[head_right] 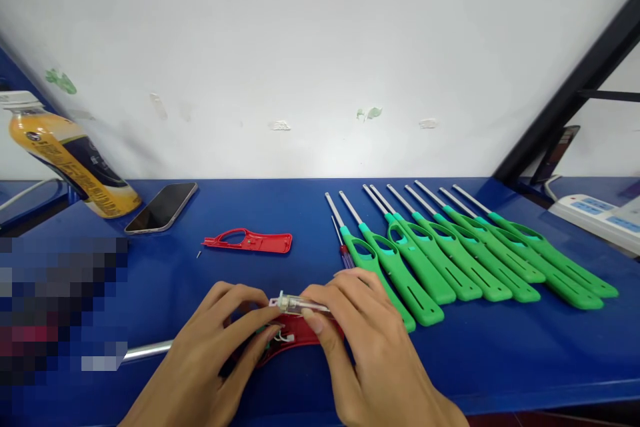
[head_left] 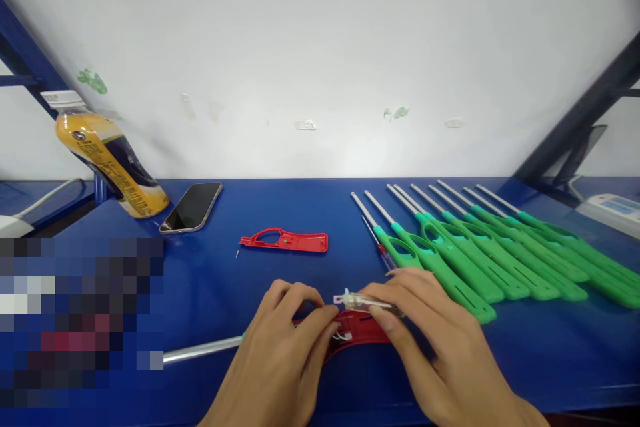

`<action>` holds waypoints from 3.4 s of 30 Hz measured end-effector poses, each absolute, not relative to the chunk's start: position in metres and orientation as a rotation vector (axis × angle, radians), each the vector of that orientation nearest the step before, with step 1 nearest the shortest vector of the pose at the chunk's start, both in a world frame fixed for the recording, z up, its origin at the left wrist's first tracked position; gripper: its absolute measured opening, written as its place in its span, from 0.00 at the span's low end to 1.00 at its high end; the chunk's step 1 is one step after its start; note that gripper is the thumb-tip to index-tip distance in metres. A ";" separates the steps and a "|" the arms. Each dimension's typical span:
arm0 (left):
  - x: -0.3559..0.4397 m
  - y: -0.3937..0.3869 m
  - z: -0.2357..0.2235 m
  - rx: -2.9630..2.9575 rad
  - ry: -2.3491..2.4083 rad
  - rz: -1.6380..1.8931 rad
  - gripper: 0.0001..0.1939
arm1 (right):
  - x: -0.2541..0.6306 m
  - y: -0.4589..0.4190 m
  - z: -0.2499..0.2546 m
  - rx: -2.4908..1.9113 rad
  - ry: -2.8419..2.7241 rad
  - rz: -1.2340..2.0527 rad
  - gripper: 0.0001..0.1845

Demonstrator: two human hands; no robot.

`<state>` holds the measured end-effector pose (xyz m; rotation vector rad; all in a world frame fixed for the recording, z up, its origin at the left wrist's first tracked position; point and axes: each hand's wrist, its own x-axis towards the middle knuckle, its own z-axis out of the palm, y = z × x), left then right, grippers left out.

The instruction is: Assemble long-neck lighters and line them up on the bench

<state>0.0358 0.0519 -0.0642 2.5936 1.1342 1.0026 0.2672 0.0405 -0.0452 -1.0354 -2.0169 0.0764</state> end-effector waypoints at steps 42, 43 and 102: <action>0.041 0.058 -0.065 2.640 1.088 1.025 0.10 | 0.261 0.038 -0.045 -1.163 -2.063 0.225 0.11; 0.041 0.058 -0.065 2.641 1.084 1.026 0.10 | 0.260 0.038 -0.044 -1.155 -2.064 0.224 0.11; 0.040 0.052 -0.065 2.604 1.114 1.019 0.12 | 0.263 0.038 -0.043 -1.006 -2.122 0.255 0.16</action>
